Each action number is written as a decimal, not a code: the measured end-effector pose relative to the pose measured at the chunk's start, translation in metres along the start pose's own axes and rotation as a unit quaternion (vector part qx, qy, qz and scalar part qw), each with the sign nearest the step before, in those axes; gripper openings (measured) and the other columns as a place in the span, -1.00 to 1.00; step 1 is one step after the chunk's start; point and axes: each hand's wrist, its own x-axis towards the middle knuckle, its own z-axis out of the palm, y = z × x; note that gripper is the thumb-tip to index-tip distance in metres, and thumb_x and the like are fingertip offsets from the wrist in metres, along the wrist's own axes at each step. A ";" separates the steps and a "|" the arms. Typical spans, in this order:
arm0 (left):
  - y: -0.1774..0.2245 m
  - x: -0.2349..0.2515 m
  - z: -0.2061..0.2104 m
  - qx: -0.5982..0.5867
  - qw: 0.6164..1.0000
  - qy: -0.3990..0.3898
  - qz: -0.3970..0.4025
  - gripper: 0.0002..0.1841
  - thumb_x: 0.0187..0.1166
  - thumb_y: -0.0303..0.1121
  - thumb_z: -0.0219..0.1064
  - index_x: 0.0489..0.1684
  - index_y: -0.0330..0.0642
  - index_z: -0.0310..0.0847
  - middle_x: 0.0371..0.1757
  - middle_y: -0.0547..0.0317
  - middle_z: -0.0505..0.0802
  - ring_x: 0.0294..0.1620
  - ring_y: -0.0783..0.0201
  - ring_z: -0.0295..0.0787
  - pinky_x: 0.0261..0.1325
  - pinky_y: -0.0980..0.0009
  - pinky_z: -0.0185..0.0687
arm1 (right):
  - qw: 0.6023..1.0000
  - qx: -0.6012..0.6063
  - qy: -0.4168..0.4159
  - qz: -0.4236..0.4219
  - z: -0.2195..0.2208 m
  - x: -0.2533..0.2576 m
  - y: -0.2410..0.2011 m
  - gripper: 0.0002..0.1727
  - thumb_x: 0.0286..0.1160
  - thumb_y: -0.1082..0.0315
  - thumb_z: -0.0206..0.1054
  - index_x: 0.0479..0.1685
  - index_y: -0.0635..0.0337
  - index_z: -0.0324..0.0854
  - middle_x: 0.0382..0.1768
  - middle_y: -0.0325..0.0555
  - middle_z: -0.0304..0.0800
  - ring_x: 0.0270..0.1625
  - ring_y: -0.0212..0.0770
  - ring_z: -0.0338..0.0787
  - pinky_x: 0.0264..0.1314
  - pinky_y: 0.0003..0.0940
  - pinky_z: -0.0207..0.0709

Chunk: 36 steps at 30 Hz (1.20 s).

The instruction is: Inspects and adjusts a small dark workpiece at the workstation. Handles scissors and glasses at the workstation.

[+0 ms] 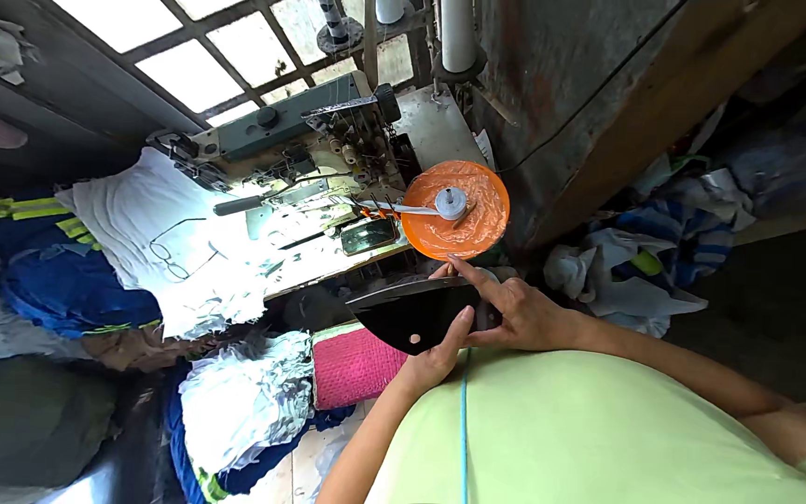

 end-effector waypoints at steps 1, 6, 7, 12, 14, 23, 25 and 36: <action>-0.003 -0.001 0.001 0.002 1.000 0.009 0.000 -0.79 0.69 -0.36 0.25 0.12 -0.24 0.67 0.01 0.51 0.90 0.14 0.63 0.78 0.34 0.48 0.69 | 1.000 -0.016 0.006 -0.006 0.002 -0.001 0.000 -0.03 0.53 -0.27 0.25 0.62 0.50 0.33 -0.67 -0.10 0.55 -0.65 -0.26 0.48 -0.53 -0.38 0.42; -0.011 -0.006 0.007 -0.066 0.994 0.081 -0.031 -0.81 0.64 -0.49 0.21 0.09 -0.25 0.66 -0.01 0.40 0.91 0.11 0.53 0.82 0.32 0.40 0.71 | 0.996 -0.082 0.035 -0.022 0.011 -0.003 0.001 -0.03 0.53 -0.30 0.21 0.58 0.49 0.39 -0.75 -0.14 0.51 -0.73 -0.23 0.47 -0.62 -0.35 0.37; -0.014 -0.006 0.007 -0.082 0.993 0.084 -0.028 -0.80 0.64 -0.48 0.24 0.10 -0.25 0.68 0.01 0.38 0.91 0.12 0.51 0.81 0.33 0.39 0.70 | 0.995 -0.093 0.038 -0.020 0.012 -0.003 0.000 -0.03 0.54 -0.31 0.19 0.57 0.49 0.40 -0.76 -0.14 0.51 -0.74 -0.22 0.47 -0.64 -0.34 0.37; -0.023 -0.009 0.010 -0.105 0.987 0.121 -0.023 -0.79 0.58 -0.50 0.27 0.08 -0.28 0.68 -0.02 0.33 0.92 0.11 0.49 0.82 0.32 0.39 0.71 | 0.992 -0.125 0.033 -0.008 0.015 -0.006 -0.001 -0.05 0.55 -0.32 0.14 0.56 0.47 0.45 -0.79 -0.13 0.51 -0.76 -0.17 0.50 -0.68 -0.28 0.38; -0.020 -0.011 0.012 -0.114 0.984 0.130 -0.041 -0.83 0.59 -0.51 0.26 0.02 -0.22 0.71 -0.07 0.34 0.93 0.08 0.49 0.84 0.30 0.39 0.72 | 0.990 -0.134 0.033 -0.012 0.016 -0.007 -0.001 -0.05 0.57 -0.34 0.12 0.56 0.46 0.45 -0.80 -0.15 0.49 -0.77 -0.19 0.48 -0.69 -0.30 0.36; -0.018 -0.015 0.017 -0.143 0.976 0.152 -0.065 -0.84 0.56 -0.54 0.24 -0.09 -0.23 0.75 -0.14 0.27 0.95 0.01 0.45 0.88 0.25 0.39 0.75 | 0.988 -0.148 0.031 -0.016 0.015 -0.009 -0.004 -0.04 0.56 -0.34 0.11 0.57 0.44 0.46 -0.80 -0.15 0.52 -0.78 -0.17 0.51 -0.71 -0.29 0.35; -0.016 -0.016 0.019 -0.151 0.973 0.155 -0.081 -0.84 0.55 -0.55 0.23 -0.11 -0.23 0.74 -0.18 0.25 0.95 -0.04 0.45 0.89 0.21 0.41 0.77 | 0.989 -0.142 0.030 -0.013 0.014 -0.010 -0.005 -0.09 0.57 -0.31 0.14 0.55 0.40 0.49 -0.78 -0.13 0.56 -0.75 -0.15 0.54 -0.69 -0.26 0.38; -0.019 -0.013 0.005 -0.075 0.995 0.045 -0.053 -0.67 0.48 -0.31 0.52 0.11 -0.22 0.61 -0.05 0.45 0.91 0.08 0.57 0.82 0.29 0.44 0.72 | 0.998 -0.051 -0.017 0.015 0.005 -0.011 0.002 0.03 0.56 -0.36 0.12 0.63 0.52 0.32 -0.72 -0.13 0.48 -0.69 -0.22 0.45 -0.57 -0.32 0.40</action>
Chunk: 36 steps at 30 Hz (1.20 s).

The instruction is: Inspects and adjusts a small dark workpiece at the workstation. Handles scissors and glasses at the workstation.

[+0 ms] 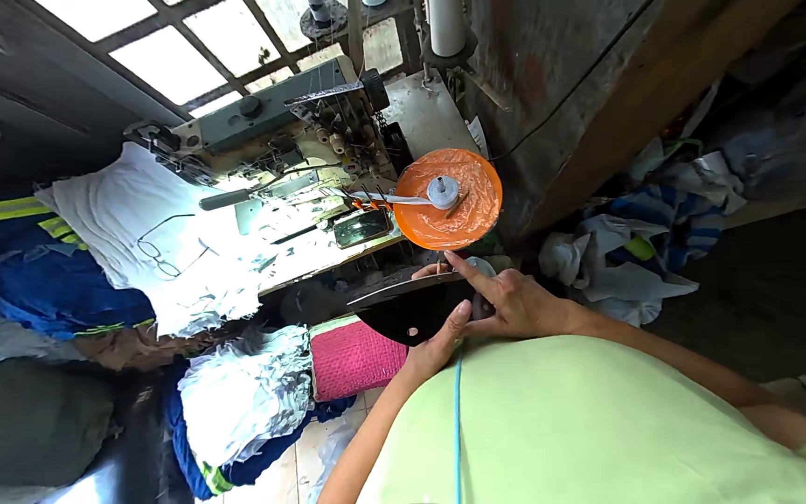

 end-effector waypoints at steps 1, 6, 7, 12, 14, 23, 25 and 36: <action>0.000 -0.001 -0.001 0.011 1.000 -0.012 0.001 -0.70 0.50 -0.29 0.51 0.10 -0.19 0.65 -0.05 0.49 0.91 0.08 0.59 0.81 0.29 0.46 0.72 | 1.000 0.003 0.001 -0.003 0.000 0.000 0.000 0.01 0.57 -0.33 0.12 0.64 0.50 0.32 -0.72 -0.13 0.48 -0.69 -0.21 0.45 -0.58 -0.31 0.39; 0.005 0.000 -0.003 0.036 0.998 -0.050 0.006 -0.78 0.56 -0.26 0.45 0.04 -0.11 0.70 -0.05 0.56 0.90 0.09 0.64 0.79 0.30 0.49 0.70 | 0.997 0.069 -0.007 0.029 0.006 0.000 0.002 0.01 0.50 -0.32 0.22 0.67 0.45 0.31 -0.68 -0.15 0.50 -0.63 -0.27 0.44 -0.51 -0.36 0.38; 0.004 0.000 -0.004 0.033 0.998 -0.055 0.006 -0.78 0.53 -0.21 0.48 0.01 -0.02 0.73 -0.07 0.60 0.91 0.06 0.67 0.80 0.26 0.52 0.71 | 0.992 0.110 -0.020 0.053 0.004 0.000 0.002 0.04 0.45 -0.29 0.28 0.69 0.46 0.28 -0.64 -0.16 0.51 -0.57 -0.32 0.42 -0.44 -0.39 0.38; -0.002 0.013 -0.020 0.037 0.991 -0.113 -0.055 -0.30 0.59 0.27 0.22 0.37 -0.18 0.27 -0.24 0.61 0.56 -0.38 0.75 0.41 -0.38 0.76 0.36 | 0.930 0.326 0.033 0.165 -0.006 0.006 0.009 -0.18 0.36 0.12 0.52 0.55 0.48 0.37 -0.41 -0.34 0.60 -0.46 -0.71 0.41 -0.34 -0.77 0.36; 0.001 0.014 -0.020 0.017 0.989 -0.114 -0.088 -0.59 0.82 -0.11 -0.05 0.38 -0.25 0.31 -0.28 0.53 0.55 -0.45 0.70 0.37 -0.43 0.74 0.30 | 0.918 0.328 0.086 0.205 -0.011 0.012 0.012 -0.34 0.42 0.37 0.45 0.52 0.42 0.37 -0.59 -0.45 0.47 -0.61 -0.69 0.38 -0.50 -0.77 0.33; 0.007 0.015 -0.018 0.201 0.977 -0.064 0.041 -0.88 0.63 -0.60 0.19 -0.05 -0.47 0.59 -0.30 0.26 0.82 -0.43 0.64 0.65 -0.32 0.68 0.62 | 0.861 0.424 0.174 0.220 0.006 0.023 0.003 -0.21 0.31 0.61 0.48 0.61 0.35 0.22 -0.31 -0.32 0.87 -0.37 -0.52 0.79 -0.27 -0.65 0.67; 0.005 0.014 -0.020 0.236 0.968 -0.059 0.054 -0.86 0.64 -0.57 0.22 -0.10 -0.50 0.64 -0.36 0.23 0.81 -0.47 0.66 0.63 -0.35 0.71 0.60 | 0.843 0.449 0.193 0.224 0.007 0.022 0.003 -0.23 0.29 0.66 0.46 0.59 0.27 0.26 -0.33 -0.32 0.87 -0.34 -0.47 0.84 -0.19 -0.58 0.74; 0.005 0.012 -0.036 0.330 0.937 -0.092 0.064 -0.68 0.77 -0.37 0.14 -0.34 -0.43 0.67 -0.58 0.27 0.62 -0.57 0.68 0.41 -0.42 0.75 0.34 | 0.831 0.450 0.259 0.202 0.010 0.020 0.008 -0.54 0.20 0.64 0.52 0.05 0.07 0.49 -0.50 -0.42 0.78 -0.50 -0.49 0.75 -0.37 -0.60 0.70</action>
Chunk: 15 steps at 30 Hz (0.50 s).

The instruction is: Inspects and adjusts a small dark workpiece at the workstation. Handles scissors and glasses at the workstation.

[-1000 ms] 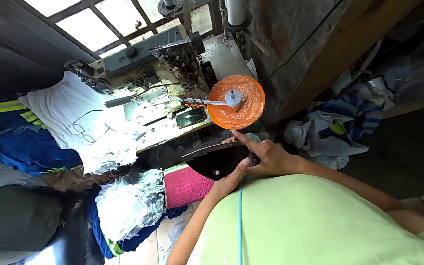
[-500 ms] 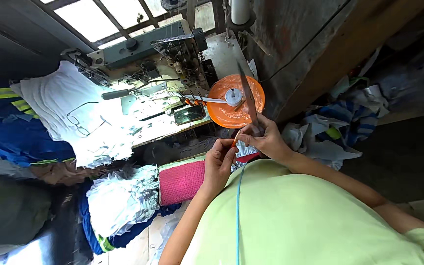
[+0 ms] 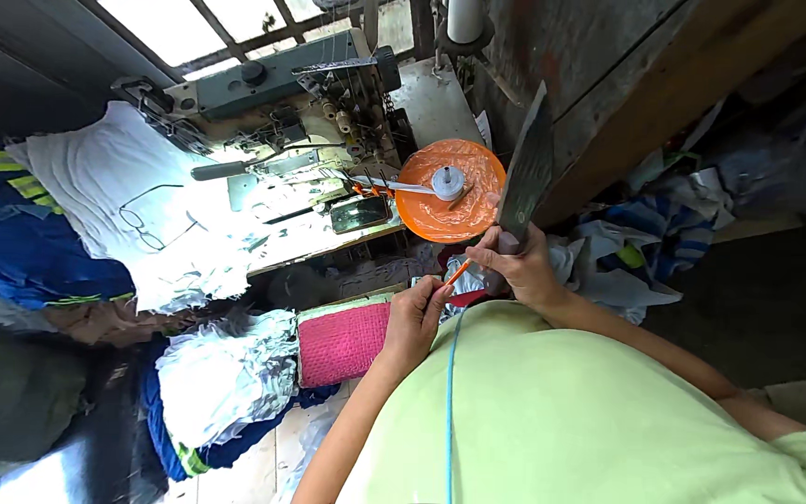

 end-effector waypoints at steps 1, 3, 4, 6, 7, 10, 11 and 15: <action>-0.002 -0.001 -0.001 0.033 0.999 0.015 0.025 -0.67 0.77 -0.38 0.14 -0.37 -0.46 0.66 -0.59 0.19 0.63 -0.56 0.63 0.45 -0.39 0.73 0.37 | 1.000 -0.015 0.015 -0.001 -0.002 0.003 0.001 -0.54 0.21 0.61 0.52 0.08 0.07 0.50 -0.49 -0.43 0.77 -0.50 -0.50 0.74 -0.40 -0.61 0.68; -0.007 -0.001 -0.004 0.071 0.994 0.045 0.071 -0.65 0.78 -0.40 0.10 -0.40 -0.48 0.63 -0.58 0.09 0.64 -0.53 0.54 0.51 -0.33 0.69 0.44 | 0.997 -0.048 0.055 -0.002 -0.010 0.013 -0.002 -0.52 0.25 0.56 0.52 0.17 0.08 0.49 -0.47 -0.47 0.74 -0.48 -0.51 0.71 -0.39 -0.58 0.67; -0.010 -0.001 -0.005 0.074 0.992 0.058 0.086 -0.64 0.80 -0.40 0.08 -0.41 -0.47 0.61 -0.58 0.09 0.62 -0.52 0.53 0.50 -0.32 0.69 0.45 | 0.996 -0.055 0.077 -0.001 -0.014 0.020 -0.006 -0.51 0.28 0.54 0.50 0.20 0.08 0.47 -0.46 -0.50 0.72 -0.47 -0.52 0.71 -0.37 -0.57 0.68; -0.014 -0.001 -0.006 0.032 0.992 0.079 0.088 -0.62 0.82 -0.38 0.03 -0.43 -0.43 0.58 -0.60 0.18 0.58 -0.54 0.58 0.48 -0.36 0.69 0.43 | 0.994 -0.030 0.106 0.003 -0.021 0.029 -0.013 -0.45 0.30 0.58 0.46 0.32 0.13 0.43 -0.47 -0.53 0.72 -0.47 -0.54 0.71 -0.32 -0.60 0.68; -0.015 0.000 -0.005 -0.006 0.993 0.085 0.077 -0.62 0.84 -0.36 0.01 -0.42 -0.38 0.56 -0.59 0.28 0.57 -0.53 0.63 0.47 -0.37 0.70 0.42 | 0.994 -0.014 0.112 0.007 -0.023 0.029 -0.016 -0.49 0.30 0.60 0.46 0.25 0.10 0.47 -0.48 -0.51 0.74 -0.49 -0.54 0.71 -0.35 -0.61 0.68; -0.016 0.009 0.001 -0.099 0.993 0.060 0.035 -0.68 0.85 -0.30 0.03 -0.09 -0.40 0.60 -0.37 0.37 0.74 -0.38 0.70 0.60 -0.26 0.69 0.56 | 0.996 0.002 0.087 0.021 -0.020 0.022 -0.020 -0.63 0.32 0.59 0.47 0.04 0.01 0.58 -0.48 -0.45 0.77 -0.49 -0.50 0.73 -0.35 -0.59 0.69; -0.016 0.013 0.002 -0.110 0.992 0.044 0.029 -0.68 0.83 -0.30 0.07 0.05 -0.45 0.58 -0.28 0.33 0.79 -0.33 0.68 0.64 -0.21 0.67 0.60 | 0.997 0.005 0.076 0.022 -0.016 0.021 -0.019 -0.69 0.32 0.59 0.48 -0.05 0.02 0.61 -0.48 -0.42 0.79 -0.49 -0.48 0.74 -0.35 -0.58 0.70; -0.013 0.020 0.008 -0.038 0.996 0.051 0.065 -0.76 0.75 -0.43 0.14 -0.13 -0.49 0.65 -0.42 0.19 0.73 -0.42 0.61 0.57 -0.26 0.68 0.53 | 0.998 0.013 0.051 0.018 -0.004 0.017 -0.014 -0.72 0.33 0.61 0.44 -0.08 0.05 0.60 -0.46 -0.37 0.80 -0.47 -0.44 0.76 -0.37 -0.56 0.71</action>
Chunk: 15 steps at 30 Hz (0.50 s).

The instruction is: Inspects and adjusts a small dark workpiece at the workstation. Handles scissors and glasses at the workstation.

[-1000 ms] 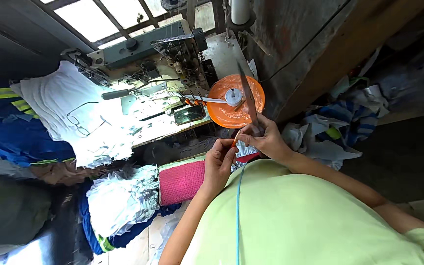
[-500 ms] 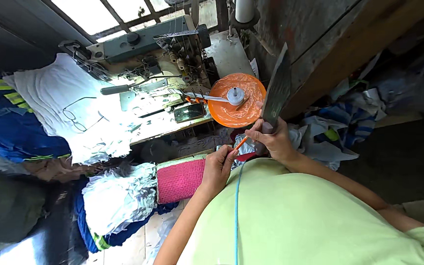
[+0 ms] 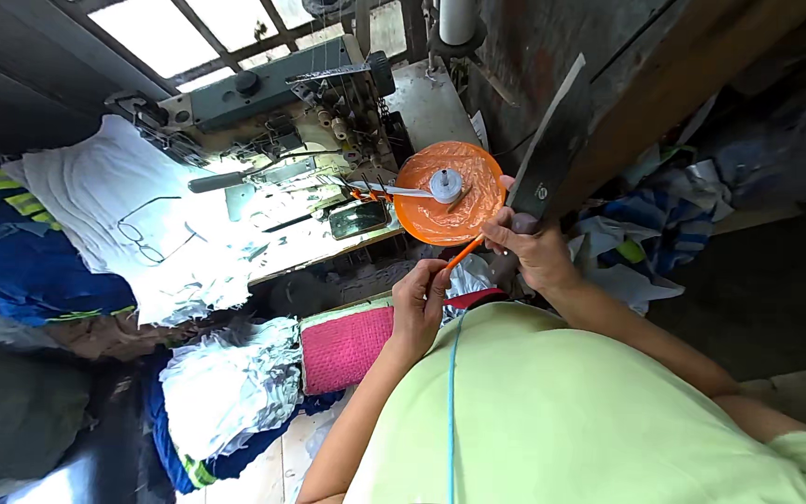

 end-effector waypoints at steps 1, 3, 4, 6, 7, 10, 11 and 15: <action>0.000 0.001 0.000 0.035 0.999 0.009 0.022 -0.75 0.75 -0.44 0.15 -0.22 -0.47 0.65 -0.47 0.16 0.69 -0.45 0.59 0.55 -0.27 0.69 0.50 | 1.000 0.003 0.002 -0.005 0.002 -0.001 0.001 -0.72 0.33 0.61 0.44 -0.09 0.05 0.60 -0.46 -0.38 0.80 -0.47 -0.45 0.76 -0.37 -0.56 0.71; 0.004 0.001 0.000 0.095 0.993 0.029 0.064 -0.73 0.73 -0.44 0.15 -0.38 -0.44 0.61 -0.52 0.11 0.66 -0.47 0.56 0.53 -0.27 0.72 0.47 | 1.000 0.020 0.009 -0.013 0.004 -0.004 0.002 -0.73 0.31 0.60 0.45 -0.17 0.01 0.61 -0.48 -0.40 0.78 -0.49 -0.46 0.74 -0.35 -0.55 0.71; 0.005 0.001 0.001 0.112 0.990 0.038 0.078 -0.71 0.73 -0.43 0.16 -0.43 -0.43 0.59 -0.54 0.10 0.64 -0.47 0.54 0.52 -0.27 0.72 0.46 | 0.999 0.029 0.012 -0.013 0.005 -0.004 0.002 -0.73 0.29 0.61 0.46 -0.20 0.00 0.63 -0.50 -0.40 0.78 -0.50 -0.45 0.74 -0.35 -0.55 0.71; 0.006 -0.002 0.000 0.107 0.989 0.046 0.088 -0.68 0.75 -0.41 0.14 -0.46 -0.42 0.57 -0.54 0.11 0.63 -0.47 0.55 0.52 -0.26 0.72 0.46 | 0.999 0.038 0.008 -0.006 0.005 -0.006 0.002 -0.70 0.29 0.62 0.45 -0.12 0.01 0.62 -0.50 -0.39 0.77 -0.49 -0.45 0.74 -0.34 -0.55 0.72; 0.005 -0.003 0.000 0.078 0.993 0.043 0.083 -0.67 0.77 -0.39 0.12 -0.44 -0.41 0.56 -0.54 0.15 0.61 -0.47 0.58 0.50 -0.28 0.73 0.45 | 0.999 0.044 0.011 0.002 0.006 -0.006 0.002 -0.70 0.27 0.63 0.46 -0.15 0.02 0.61 -0.52 -0.37 0.77 -0.51 -0.44 0.74 -0.36 -0.54 0.72; 0.006 -0.010 0.000 -0.118 0.993 0.023 -0.001 -0.74 0.84 -0.31 0.06 -0.32 -0.13 0.51 -0.52 0.49 0.54 -0.51 0.72 0.41 -0.41 0.76 0.34 | 0.997 0.064 0.011 0.035 0.008 -0.008 0.002 -0.66 0.24 0.67 0.43 -0.09 0.06 0.60 -0.56 -0.35 0.74 -0.54 -0.42 0.73 -0.40 -0.55 0.69; 0.008 -0.012 0.001 -0.197 0.979 0.020 -0.044 -0.77 0.84 -0.29 0.07 -0.29 -0.02 0.53 -0.54 0.57 0.54 -0.55 0.73 0.38 -0.46 0.75 0.30 | 0.996 0.072 0.013 0.042 0.009 -0.009 0.004 -0.64 0.23 0.68 0.43 -0.07 0.07 0.60 -0.57 -0.34 0.73 -0.55 -0.42 0.72 -0.41 -0.55 0.69; 0.013 -0.021 0.003 -0.371 0.918 0.019 -0.140 -0.79 0.80 -0.29 0.14 -0.31 0.06 0.59 -0.59 0.58 0.55 -0.64 0.69 0.35 -0.57 0.72 0.26 | 0.994 0.089 0.013 0.064 0.010 -0.012 0.011 -0.64 0.20 0.70 0.43 -0.08 0.12 0.57 -0.57 -0.29 0.74 -0.56 -0.40 0.72 -0.43 -0.56 0.67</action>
